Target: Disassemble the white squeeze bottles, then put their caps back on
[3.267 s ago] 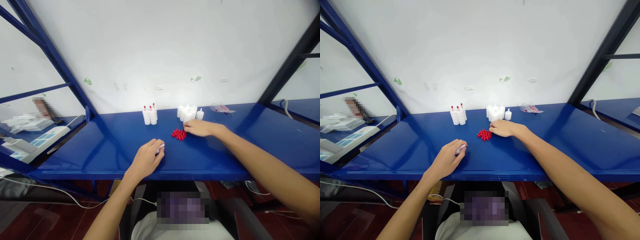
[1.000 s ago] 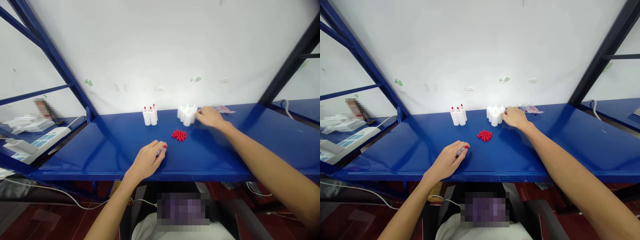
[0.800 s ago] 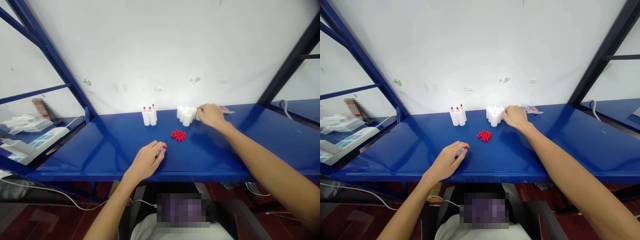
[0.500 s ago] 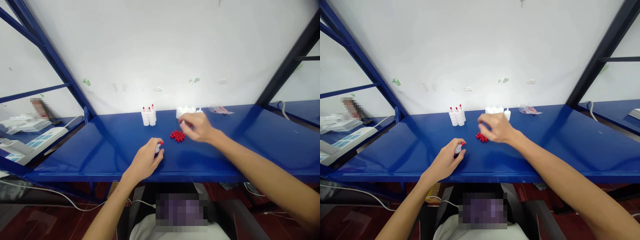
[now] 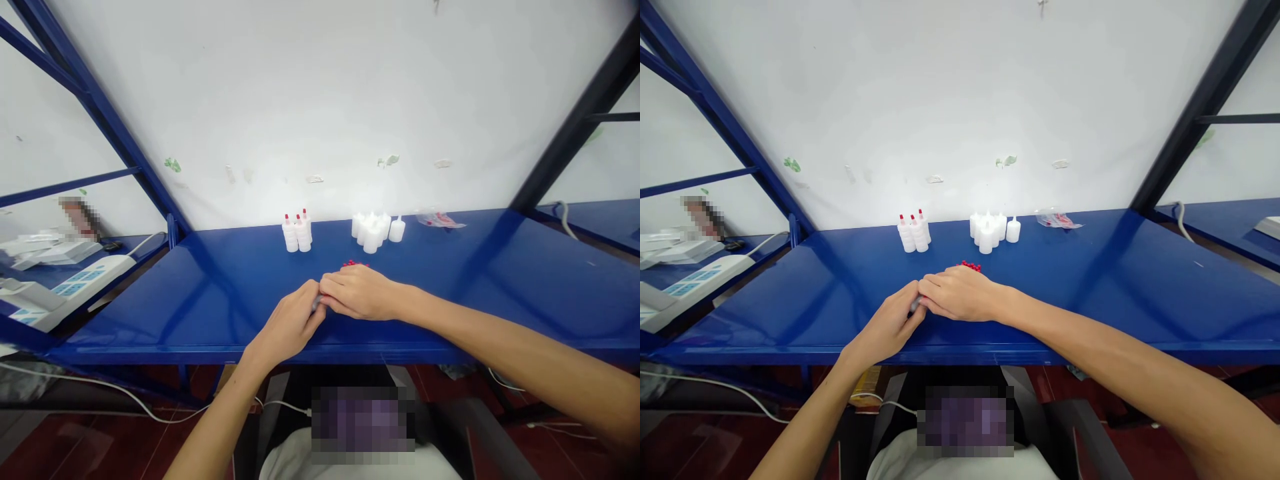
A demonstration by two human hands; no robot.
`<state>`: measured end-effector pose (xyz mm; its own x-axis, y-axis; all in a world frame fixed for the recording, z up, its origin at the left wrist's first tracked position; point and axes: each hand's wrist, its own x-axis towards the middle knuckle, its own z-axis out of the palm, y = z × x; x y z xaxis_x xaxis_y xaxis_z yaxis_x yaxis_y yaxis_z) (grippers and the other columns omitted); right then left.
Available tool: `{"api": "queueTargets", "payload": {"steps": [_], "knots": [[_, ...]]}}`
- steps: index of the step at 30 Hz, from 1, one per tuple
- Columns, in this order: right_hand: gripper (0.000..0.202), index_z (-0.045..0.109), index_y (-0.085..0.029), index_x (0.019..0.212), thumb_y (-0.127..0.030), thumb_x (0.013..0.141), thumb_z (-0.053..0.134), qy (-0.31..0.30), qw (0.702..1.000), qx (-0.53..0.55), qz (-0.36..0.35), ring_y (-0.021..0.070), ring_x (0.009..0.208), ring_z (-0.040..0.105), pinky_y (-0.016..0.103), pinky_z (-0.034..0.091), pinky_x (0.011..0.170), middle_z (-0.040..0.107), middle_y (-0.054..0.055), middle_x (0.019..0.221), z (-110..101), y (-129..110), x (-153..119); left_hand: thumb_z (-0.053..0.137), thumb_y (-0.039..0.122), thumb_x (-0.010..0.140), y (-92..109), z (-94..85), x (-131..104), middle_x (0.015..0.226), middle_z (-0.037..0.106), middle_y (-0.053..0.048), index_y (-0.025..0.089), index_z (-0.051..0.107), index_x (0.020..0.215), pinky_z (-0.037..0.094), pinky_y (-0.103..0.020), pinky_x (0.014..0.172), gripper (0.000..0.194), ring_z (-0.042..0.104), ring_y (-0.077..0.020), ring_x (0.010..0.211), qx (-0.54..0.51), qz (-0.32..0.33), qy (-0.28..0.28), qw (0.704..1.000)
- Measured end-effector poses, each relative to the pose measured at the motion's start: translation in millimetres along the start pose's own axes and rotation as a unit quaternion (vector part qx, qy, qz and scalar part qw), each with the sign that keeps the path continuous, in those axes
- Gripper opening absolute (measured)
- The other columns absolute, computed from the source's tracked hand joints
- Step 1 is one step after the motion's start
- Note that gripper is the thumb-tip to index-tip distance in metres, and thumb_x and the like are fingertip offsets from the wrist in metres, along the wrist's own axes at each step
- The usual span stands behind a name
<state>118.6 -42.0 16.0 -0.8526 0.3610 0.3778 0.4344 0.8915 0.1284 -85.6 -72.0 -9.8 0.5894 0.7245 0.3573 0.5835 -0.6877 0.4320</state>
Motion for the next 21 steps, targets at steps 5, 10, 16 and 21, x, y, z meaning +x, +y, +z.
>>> {"api": "queueTargets", "payload": {"steps": [5, 10, 16, 21], "knots": [[0.035, 0.048, -0.019, 0.079, -0.029, 0.103, 0.026, -0.024, 0.99, 0.12, 0.071, 0.0135, 0.057, 0.045, 0.029, 0.03, 0.059, 0.057, 0.002, 0.068, -7, 14, -3, 0.033, 0.022, 0.102, 4, -2.7, 0, 0.099, 0.056, -0.004, 0.021, 0.049, 0.108, 0.042, -0.03, 0.078, 0.017, 0.053, -0.017, 0.085, 0.014, 0.009, 0.011, 1.0], [0.032, 0.054, -0.019, 0.083, -0.032, 0.101, 0.031, -0.104, 0.968, 0.024, 0.226, 0.018, 0.062, 0.053, 0.031, 0.03, 0.059, 0.063, 0.008, 0.074, -18, 52, -21, 0.035, 0.029, 0.103, 7, -4.0, 1, 0.103, 0.062, -0.003, 0.023, 0.051, 0.114, 0.042, -0.029, 0.079, 0.02, 0.057, -0.0165, 0.086, 0.013, -0.02, 0.0, 1.0], [0.033, 0.062, -0.015, 0.09, -0.033, 0.098, 0.034, -0.263, 0.901, -0.022, 0.345, 0.0263, 0.08, 0.065, 0.034, 0.039, 0.064, 0.069, 0.016, 0.093, -21, 72, -35, 0.035, 0.035, 0.103, 10, -6.0, 3, 0.083, 0.06, 0.002, 0.023, 0.052, 0.096, 0.037, -0.027, 0.067, 0.022, 0.052, -0.0144, 0.07, 0.039, -0.044, -0.036, 0.998], [0.038, 0.064, -0.015, 0.093, -0.032, 0.099, 0.03, -0.274, 0.901, 0.03, 0.334, 0.0272, 0.088, 0.066, 0.035, 0.044, 0.072, 0.07, 0.016, 0.1, -22, 71, -32, 0.034, 0.034, 0.103, 10, -6.4, 4, 0.083, 0.059, 0.002, 0.023, 0.051, 0.094, 0.036, -0.026, 0.068, 0.022, 0.052, -0.0145, 0.071, 0.045, -0.042, -0.039, 0.997]]}}
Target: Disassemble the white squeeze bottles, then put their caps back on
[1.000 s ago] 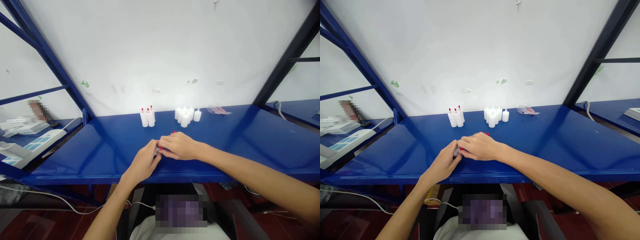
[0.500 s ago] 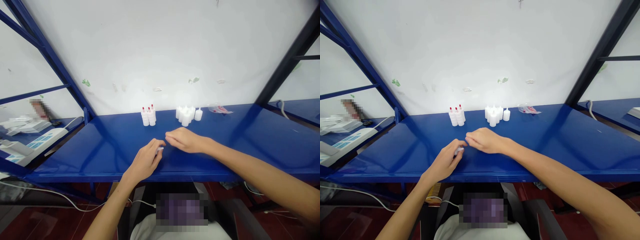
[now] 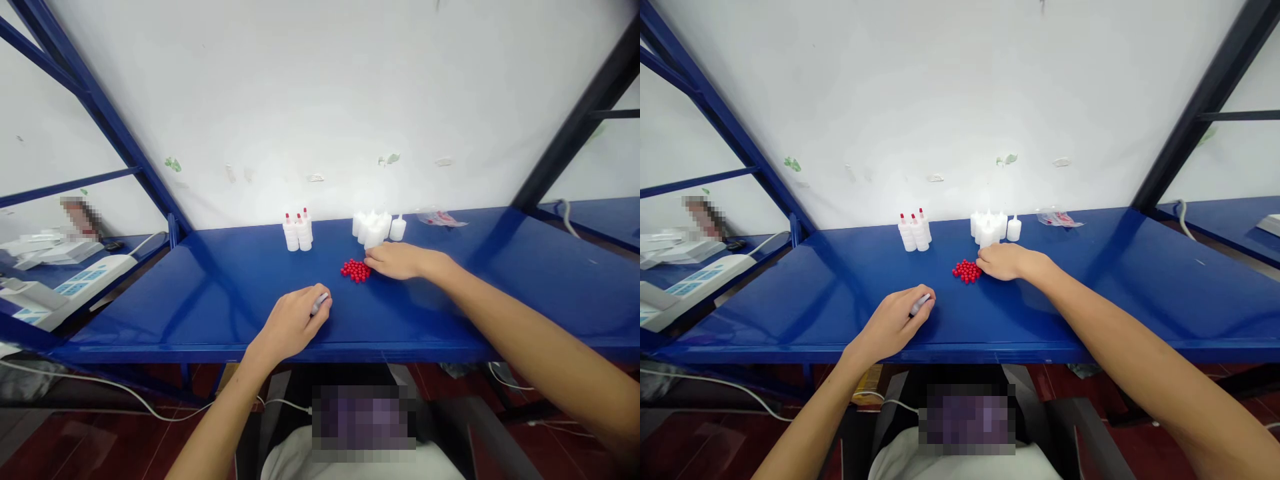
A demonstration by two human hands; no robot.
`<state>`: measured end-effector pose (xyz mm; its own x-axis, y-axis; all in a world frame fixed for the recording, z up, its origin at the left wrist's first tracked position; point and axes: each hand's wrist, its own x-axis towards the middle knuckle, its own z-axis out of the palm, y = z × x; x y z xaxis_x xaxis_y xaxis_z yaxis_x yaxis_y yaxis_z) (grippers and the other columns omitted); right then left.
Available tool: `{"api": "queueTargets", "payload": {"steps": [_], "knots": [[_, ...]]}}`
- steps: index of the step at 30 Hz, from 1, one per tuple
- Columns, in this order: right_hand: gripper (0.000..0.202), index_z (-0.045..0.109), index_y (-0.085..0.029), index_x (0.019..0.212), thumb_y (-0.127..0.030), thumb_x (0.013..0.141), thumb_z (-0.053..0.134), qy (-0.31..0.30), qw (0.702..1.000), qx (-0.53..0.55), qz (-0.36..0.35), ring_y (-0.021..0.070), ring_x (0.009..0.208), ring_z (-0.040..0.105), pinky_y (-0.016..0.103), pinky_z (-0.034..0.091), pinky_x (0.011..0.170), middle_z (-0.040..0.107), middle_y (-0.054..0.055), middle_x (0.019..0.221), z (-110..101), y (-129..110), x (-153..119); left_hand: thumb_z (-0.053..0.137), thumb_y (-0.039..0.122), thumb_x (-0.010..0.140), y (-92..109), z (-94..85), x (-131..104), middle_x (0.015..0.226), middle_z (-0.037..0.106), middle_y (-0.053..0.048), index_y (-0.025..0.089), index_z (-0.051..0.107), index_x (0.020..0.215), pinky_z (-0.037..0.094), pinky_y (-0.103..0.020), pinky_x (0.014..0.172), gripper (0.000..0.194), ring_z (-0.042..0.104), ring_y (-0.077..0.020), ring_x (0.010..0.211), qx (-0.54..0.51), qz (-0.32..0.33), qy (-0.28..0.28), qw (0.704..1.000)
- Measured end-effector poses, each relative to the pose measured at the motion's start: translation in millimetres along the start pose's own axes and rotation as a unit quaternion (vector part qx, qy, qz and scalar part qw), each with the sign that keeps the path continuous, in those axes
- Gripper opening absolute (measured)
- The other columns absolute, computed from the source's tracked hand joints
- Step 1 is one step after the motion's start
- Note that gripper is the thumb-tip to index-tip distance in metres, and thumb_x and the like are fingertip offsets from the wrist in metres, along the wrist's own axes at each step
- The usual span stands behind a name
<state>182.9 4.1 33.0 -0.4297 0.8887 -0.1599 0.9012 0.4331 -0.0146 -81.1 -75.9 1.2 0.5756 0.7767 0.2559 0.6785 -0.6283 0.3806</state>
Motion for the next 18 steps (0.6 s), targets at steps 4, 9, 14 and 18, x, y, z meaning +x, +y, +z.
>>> {"api": "queueTargets", "payload": {"steps": [4, 9, 14, 18], "knots": [[0.035, 0.062, -0.016, 0.092, -0.029, 0.098, 0.031, -0.003, 1.0, 0.013, -0.009, 0.0255, 0.089, 0.065, 0.034, 0.043, 0.074, 0.07, 0.014, 0.101, 1, 4, 1, 0.034, 0.034, 0.103, -1, 0.2, 0, 0.083, 0.059, 0.001, 0.022, 0.051, 0.093, 0.037, -0.026, 0.068, 0.023, 0.053, -0.0149, 0.071, 0.007, 0.002, 0.0, 1.0], [0.036, 0.06, -0.016, 0.087, -0.031, 0.1, 0.029, 0.087, 0.996, -0.009, -0.013, 0.0224, 0.075, 0.061, 0.032, 0.035, 0.063, 0.068, 0.013, 0.088, -2, -2, -2, 0.035, 0.036, 0.103, 0, 1.0, -1, 0.085, 0.062, 0.001, 0.024, 0.052, 0.104, 0.037, -0.027, 0.067, 0.021, 0.057, -0.0164, 0.071, 0.006, -0.008, 0.001, 1.0], [0.035, 0.055, -0.018, 0.086, -0.044, 0.101, 0.036, 0.219, 0.948, 0.074, -0.218, 0.0147, 0.063, 0.05, 0.028, 0.029, 0.059, 0.063, 0.005, 0.076, 6, -50, -10, 0.039, 0.037, 0.101, -2, 4.0, -2, 0.089, 0.065, -0.001, 0.025, 0.043, 0.125, 0.038, -0.027, 0.065, 0.027, 0.061, -0.019, 0.071, -0.029, -0.028, 0.02, 0.999], [0.027, 0.052, -0.018, 0.085, -0.033, 0.101, 0.036, 0.24, 0.902, 0.112, -0.341, 0.0118, 0.059, 0.044, 0.026, 0.027, 0.056, 0.059, 0.002, 0.076, 23, -81, -12, 0.042, 0.035, 0.1, -6, 6.3, -4, 0.093, 0.065, -0.002, 0.023, 0.038, 0.129, 0.041, -0.028, 0.067, 0.031, 0.063, -0.0198, 0.077, -0.083, -0.018, 0.032, 0.996]]}}
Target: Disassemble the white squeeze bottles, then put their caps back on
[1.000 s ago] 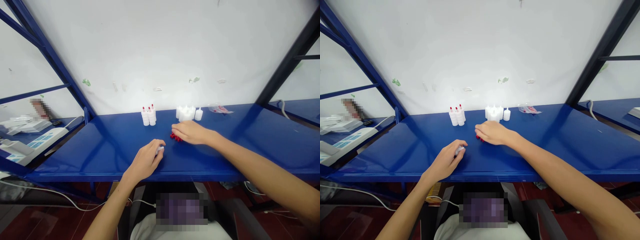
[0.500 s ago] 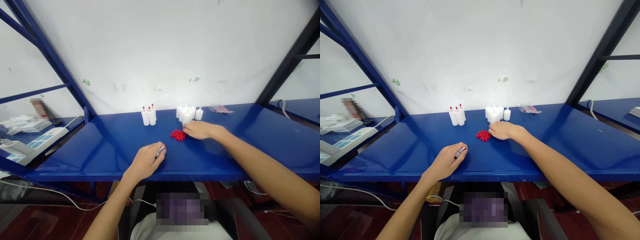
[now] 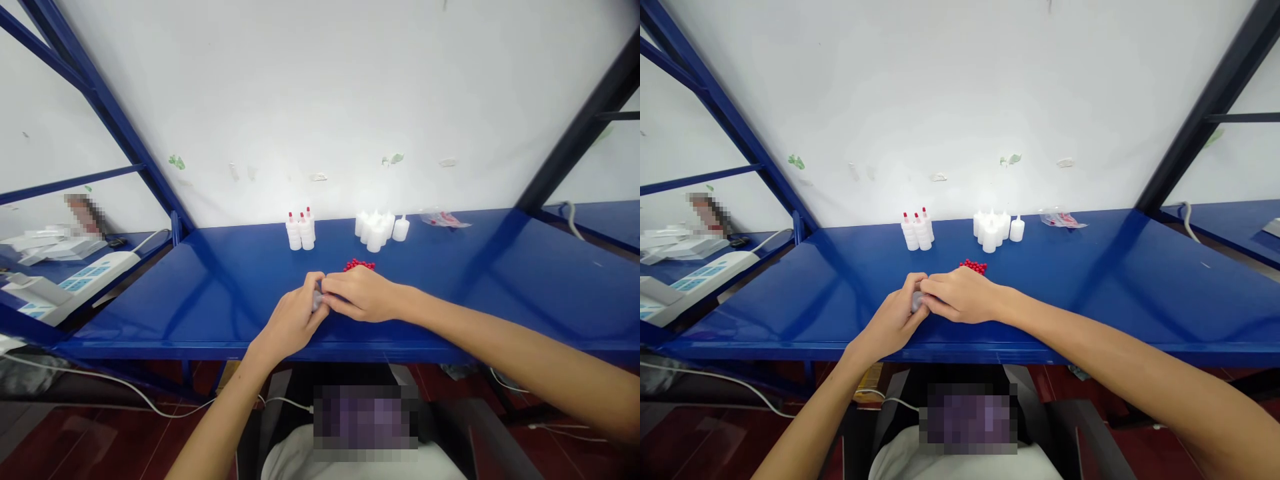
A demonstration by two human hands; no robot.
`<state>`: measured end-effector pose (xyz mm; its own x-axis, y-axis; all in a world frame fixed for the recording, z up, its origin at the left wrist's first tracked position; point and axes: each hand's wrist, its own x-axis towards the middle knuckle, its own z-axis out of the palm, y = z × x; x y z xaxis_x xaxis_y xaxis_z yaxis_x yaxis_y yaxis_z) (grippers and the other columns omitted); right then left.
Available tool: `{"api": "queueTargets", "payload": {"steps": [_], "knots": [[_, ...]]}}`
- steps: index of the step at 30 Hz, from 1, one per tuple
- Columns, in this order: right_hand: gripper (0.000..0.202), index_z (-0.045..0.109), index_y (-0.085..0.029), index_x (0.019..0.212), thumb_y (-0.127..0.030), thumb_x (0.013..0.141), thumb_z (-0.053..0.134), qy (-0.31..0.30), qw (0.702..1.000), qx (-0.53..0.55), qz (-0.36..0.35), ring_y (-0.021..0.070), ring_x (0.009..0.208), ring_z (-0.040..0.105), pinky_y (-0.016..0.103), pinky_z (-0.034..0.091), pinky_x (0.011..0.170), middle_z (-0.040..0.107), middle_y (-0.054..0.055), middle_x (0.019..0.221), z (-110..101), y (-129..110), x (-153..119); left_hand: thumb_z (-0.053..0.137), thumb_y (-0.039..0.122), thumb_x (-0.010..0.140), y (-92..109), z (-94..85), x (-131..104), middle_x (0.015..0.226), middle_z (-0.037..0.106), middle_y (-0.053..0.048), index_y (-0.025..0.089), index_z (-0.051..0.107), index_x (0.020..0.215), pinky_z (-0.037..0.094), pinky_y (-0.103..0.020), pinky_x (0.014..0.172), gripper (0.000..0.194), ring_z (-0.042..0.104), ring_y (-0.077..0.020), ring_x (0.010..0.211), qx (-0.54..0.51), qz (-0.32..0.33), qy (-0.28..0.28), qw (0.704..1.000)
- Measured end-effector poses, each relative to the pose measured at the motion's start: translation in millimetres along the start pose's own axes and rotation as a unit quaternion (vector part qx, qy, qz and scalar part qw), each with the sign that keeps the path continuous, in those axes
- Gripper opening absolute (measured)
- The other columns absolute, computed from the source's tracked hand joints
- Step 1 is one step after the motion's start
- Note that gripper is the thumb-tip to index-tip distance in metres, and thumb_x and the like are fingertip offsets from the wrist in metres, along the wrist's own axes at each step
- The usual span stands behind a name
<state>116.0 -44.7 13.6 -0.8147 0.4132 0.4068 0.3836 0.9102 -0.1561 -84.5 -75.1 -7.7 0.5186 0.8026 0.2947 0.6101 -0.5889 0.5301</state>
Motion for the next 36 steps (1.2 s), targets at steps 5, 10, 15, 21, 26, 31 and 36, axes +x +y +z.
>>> {"api": "queueTargets", "payload": {"steps": [5, 10, 15, 21, 26, 31, 36], "knots": [[0.027, 0.043, -0.021, 0.072, -0.03, 0.097, 0.037, 0.205, 0.976, 0.026, 0.063, 0.0115, 0.054, 0.04, 0.026, 0.031, 0.055, 0.05, -0.001, 0.063, -13, 33, -8, 0.048, 0.043, 0.098, 1, -0.7, 2, 0.086, 0.059, 0.0, 0.021, 0.035, 0.139, 0.041, -0.029, 0.068, 0.048, 0.056, -0.0171, 0.072, 0.012, -0.014, 0.036, 0.999], [0.029, 0.043, -0.023, 0.067, -0.036, 0.092, 0.042, 0.407, 0.846, -0.138, 0.316, 0.0165, 0.06, 0.045, 0.031, 0.031, 0.059, 0.051, 0.002, 0.062, -58, 114, -42, 0.043, 0.04, 0.099, 5, 2.9, 4, 0.069, 0.054, -0.001, 0.017, 0.052, 0.064, 0.036, -0.034, 0.076, 0.042, 0.05, -0.017, 0.073, 0.128, -0.006, 0.076, 0.989], [0.025, 0.056, -0.022, 0.072, -0.036, 0.09, 0.045, 0.366, 0.774, -0.192, 0.48, 0.0218, 0.069, 0.054, 0.032, 0.032, 0.061, 0.064, 0.008, 0.072, -68, 156, -73, 0.043, 0.041, 0.098, -13, -14.7, 24, 0.062, 0.052, 0.003, 0.019, 0.057, 0.078, 0.038, -0.029, 0.067, 0.032, 0.047, -0.0131, 0.059, 0.035, -0.075, 0.142, 0.986], [0.025, 0.06, -0.021, 0.075, -0.036, 0.09, 0.046, 0.295, 0.776, -0.193, 0.523, 0.0252, 0.075, 0.058, 0.033, 0.033, 0.064, 0.069, 0.011, 0.08, -59, 159, -73, 0.058, 0.04, 0.088, -86, -57.7, 101, 0.123, 0.054, -0.011, 0.022, 0.048, 0.128, 0.048, -0.037, 0.084, 0.046, 0.058, -0.0196, 0.094, -0.062, -0.135, 0.271, 0.951], [0.025, 0.062, -0.02, 0.076, -0.036, 0.089, 0.047, 0.266, 0.788, -0.188, 0.522, 0.0261, 0.077, 0.059, 0.034, 0.035, 0.065, 0.07, 0.013, 0.082, -58, 159, -68, 0.053, 0.043, 0.091, -116, -43.5, 127, 0.118, 0.059, -0.009, 0.022, 0.049, 0.124, 0.049, -0.034, 0.087, 0.04, 0.059, -0.021, 0.105, -0.189, -0.133, 0.274, 0.934], [0.027, 0.063, -0.02, 0.078, -0.04, 0.089, 0.048, 0.275, 0.794, -0.185, 0.509, 0.0248, 0.073, 0.057, 0.033, 0.034, 0.062, 0.07, 0.012, 0.08, -56, 160, -68, 0.058, 0.04, 0.089, -117, -27.1, 120, 0.121, 0.06, -0.011, 0.018, 0.056, 0.111, 0.048, -0.033, 0.086, 0.031, 0.061, -0.0216, 0.106, -0.134, -0.06, 0.279, 0.949], [0.027, 0.059, -0.021, 0.074, -0.039, 0.09, 0.044, 0.296, 0.798, -0.168, 0.498, 0.0235, 0.07, 0.054, 0.032, 0.033, 0.062, 0.066, 0.01, 0.073, -56, 160, -69, 0.061, 0.042, 0.087, -120, -27.2, 121, 0.122, 0.06, -0.011, 0.019, 0.051, 0.107, 0.049, -0.029, 0.081, 0.032, 0.063, -0.02, 0.104, -0.154, -0.057, 0.266, 0.95]]}}
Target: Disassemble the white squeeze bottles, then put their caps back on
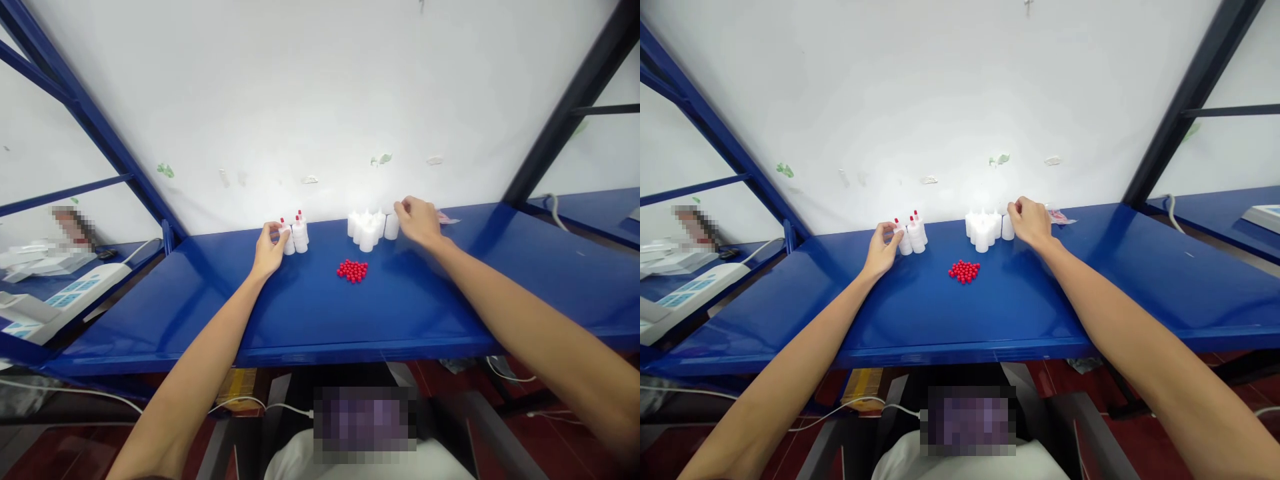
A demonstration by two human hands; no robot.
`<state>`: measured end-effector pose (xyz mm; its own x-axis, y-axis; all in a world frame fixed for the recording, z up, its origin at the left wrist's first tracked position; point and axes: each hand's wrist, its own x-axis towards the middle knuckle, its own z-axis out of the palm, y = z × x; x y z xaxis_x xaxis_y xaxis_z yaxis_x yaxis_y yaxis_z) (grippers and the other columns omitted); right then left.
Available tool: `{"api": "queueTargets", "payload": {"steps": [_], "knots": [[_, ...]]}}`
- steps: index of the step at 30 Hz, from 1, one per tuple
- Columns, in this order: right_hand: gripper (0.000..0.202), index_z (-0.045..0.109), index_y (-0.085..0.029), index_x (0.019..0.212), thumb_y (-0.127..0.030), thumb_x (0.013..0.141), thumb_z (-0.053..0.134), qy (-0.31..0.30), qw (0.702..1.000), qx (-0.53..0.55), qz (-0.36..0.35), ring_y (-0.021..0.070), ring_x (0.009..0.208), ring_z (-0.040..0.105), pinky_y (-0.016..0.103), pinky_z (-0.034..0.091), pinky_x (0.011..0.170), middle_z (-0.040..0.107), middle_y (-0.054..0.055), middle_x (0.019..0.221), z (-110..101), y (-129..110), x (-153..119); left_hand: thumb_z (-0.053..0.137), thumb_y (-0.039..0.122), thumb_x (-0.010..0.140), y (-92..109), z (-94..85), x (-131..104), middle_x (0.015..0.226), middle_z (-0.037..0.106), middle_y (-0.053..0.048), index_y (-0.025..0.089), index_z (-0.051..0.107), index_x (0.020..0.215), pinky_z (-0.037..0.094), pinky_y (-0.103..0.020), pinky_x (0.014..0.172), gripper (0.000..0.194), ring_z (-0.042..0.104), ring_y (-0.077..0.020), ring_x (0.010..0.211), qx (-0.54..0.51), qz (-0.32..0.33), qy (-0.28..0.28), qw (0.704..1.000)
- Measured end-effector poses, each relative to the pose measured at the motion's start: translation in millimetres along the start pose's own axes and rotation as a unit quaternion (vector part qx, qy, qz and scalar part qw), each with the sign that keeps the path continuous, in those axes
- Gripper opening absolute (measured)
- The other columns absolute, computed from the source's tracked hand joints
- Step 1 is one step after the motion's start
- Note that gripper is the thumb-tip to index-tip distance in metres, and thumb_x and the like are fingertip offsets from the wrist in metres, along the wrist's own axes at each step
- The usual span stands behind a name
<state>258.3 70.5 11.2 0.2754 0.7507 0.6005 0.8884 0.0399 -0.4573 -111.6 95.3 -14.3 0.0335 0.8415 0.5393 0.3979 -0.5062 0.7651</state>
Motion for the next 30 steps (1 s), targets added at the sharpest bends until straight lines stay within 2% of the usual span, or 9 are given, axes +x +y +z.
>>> {"api": "queueTargets", "payload": {"steps": [3, 7, 10, 13, 15, 18, 23, 26, 30], "knots": [[0.027, 0.053, -0.022, 0.069, -0.035, 0.089, 0.042, 0.046, 0.998, 0.031, -0.011, 0.0215, 0.066, 0.051, 0.032, 0.033, 0.061, 0.061, 0.007, 0.066, -4, -6, -2, 0.063, 0.046, 0.085, 0, 1.2, 1, 0.116, 0.064, -0.01, 0.02, 0.045, 0.11, 0.051, -0.027, 0.075, 0.041, 0.065, -0.0176, 0.095, -0.033, -0.006, -0.042, 0.999], [0.027, 0.045, -0.023, 0.064, -0.033, 0.089, 0.041, 0.05, 0.988, 0.103, -0.102, 0.017, 0.059, 0.047, 0.031, 0.033, 0.06, 0.052, 0.002, 0.06, -11, -27, -18, 0.063, 0.053, 0.083, 2, -2.5, -4, 0.103, 0.066, -0.008, 0.02, 0.045, 0.111, 0.051, -0.026, 0.069, 0.047, 0.065, -0.0158, 0.082, -0.073, -0.017, -0.079, 0.994], [0.028, 0.039, -0.023, 0.063, -0.031, 0.09, 0.042, 0.002, 0.969, 0.149, -0.195, 0.0133, 0.053, 0.041, 0.029, 0.031, 0.056, 0.047, -0.001, 0.056, -15, -54, -42, 0.067, 0.055, 0.081, 5, -11.6, -13, 0.107, 0.066, -0.01, 0.019, 0.047, 0.11, 0.053, -0.029, 0.075, 0.05, 0.067, -0.0182, 0.086, -0.088, -0.014, -0.083, 0.993], [0.031, 0.037, -0.023, 0.062, -0.03, 0.093, 0.04, -0.07, 0.929, 0.199, -0.305, 0.0117, 0.051, 0.039, 0.028, 0.031, 0.056, 0.044, -0.002, 0.055, -19, -86, -67, 0.071, 0.051, 0.08, 12, -21.6, -27, 0.111, 0.067, -0.012, 0.019, 0.05, 0.109, 0.054, -0.032, 0.08, 0.048, 0.068, -0.0215, 0.095, -0.074, -0.012, -0.082, 0.994], [0.032, 0.039, -0.022, 0.064, -0.03, 0.095, 0.039, -0.128, 0.898, 0.22, -0.359, 0.0111, 0.052, 0.04, 0.027, 0.031, 0.056, 0.046, -0.002, 0.057, -21, -104, -81, 0.073, 0.048, 0.078, 22, -26.3, -39, 0.113, 0.068, -0.011, 0.019, 0.054, 0.107, 0.054, -0.032, 0.081, 0.045, 0.068, -0.0218, 0.096, -0.048, 0.001, -0.085, 0.995], [0.032, 0.044, -0.021, 0.067, -0.029, 0.097, 0.036, -0.159, 0.87, 0.215, -0.414, 0.0111, 0.053, 0.04, 0.027, 0.03, 0.056, 0.049, -0.001, 0.06, -19, -120, -96, 0.074, 0.045, 0.08, 42, -29.2, -61, 0.104, 0.07, -0.008, 0.019, 0.059, 0.106, 0.054, -0.033, 0.084, 0.04, 0.068, -0.0211, 0.091, -0.006, 0.037, -0.121, 0.992], [0.036, 0.048, -0.021, 0.065, -0.046, 0.09, 0.052, -0.143, 0.878, 0.204, -0.408, 0.0101, 0.051, 0.041, 0.027, 0.027, 0.053, 0.051, -0.002, 0.057, -10, -123, -106, 0.056, 0.042, 0.094, 77, -29.1, -100, 0.115, 0.068, -0.007, 0.022, 0.061, 0.116, 0.048, -0.035, 0.095, 0.03, 0.063, -0.0218, 0.104, 0.099, 0.097, -0.244, 0.96], [0.034, 0.051, -0.02, 0.07, -0.051, 0.078, 0.063, -0.133, 0.891, 0.212, -0.38, 0.0098, 0.05, 0.042, 0.026, 0.027, 0.052, 0.052, -0.004, 0.058, -11, -121, -110, 0.048, 0.038, 0.098, 89, -27.9, -115, 0.111, 0.066, -0.005, 0.022, 0.056, 0.117, 0.048, -0.031, 0.087, 0.026, 0.062, -0.0187, 0.096, 0.121, 0.079, -0.246, 0.958], [0.028, 0.058, -0.019, 0.089, -0.046, 0.092, 0.052, -0.192, 0.871, 0.194, -0.407, 0.0115, 0.058, 0.047, 0.026, 0.029, 0.056, 0.06, -0.001, 0.072, -16, -124, -113, 0.046, 0.037, 0.099, 94, -27.5, -125, 0.093, 0.062, 0.0, 0.023, 0.052, 0.111, 0.044, -0.026, 0.073, 0.021, 0.055, -0.0145, 0.076, 0.136, 0.06, -0.256, 0.955]]}}
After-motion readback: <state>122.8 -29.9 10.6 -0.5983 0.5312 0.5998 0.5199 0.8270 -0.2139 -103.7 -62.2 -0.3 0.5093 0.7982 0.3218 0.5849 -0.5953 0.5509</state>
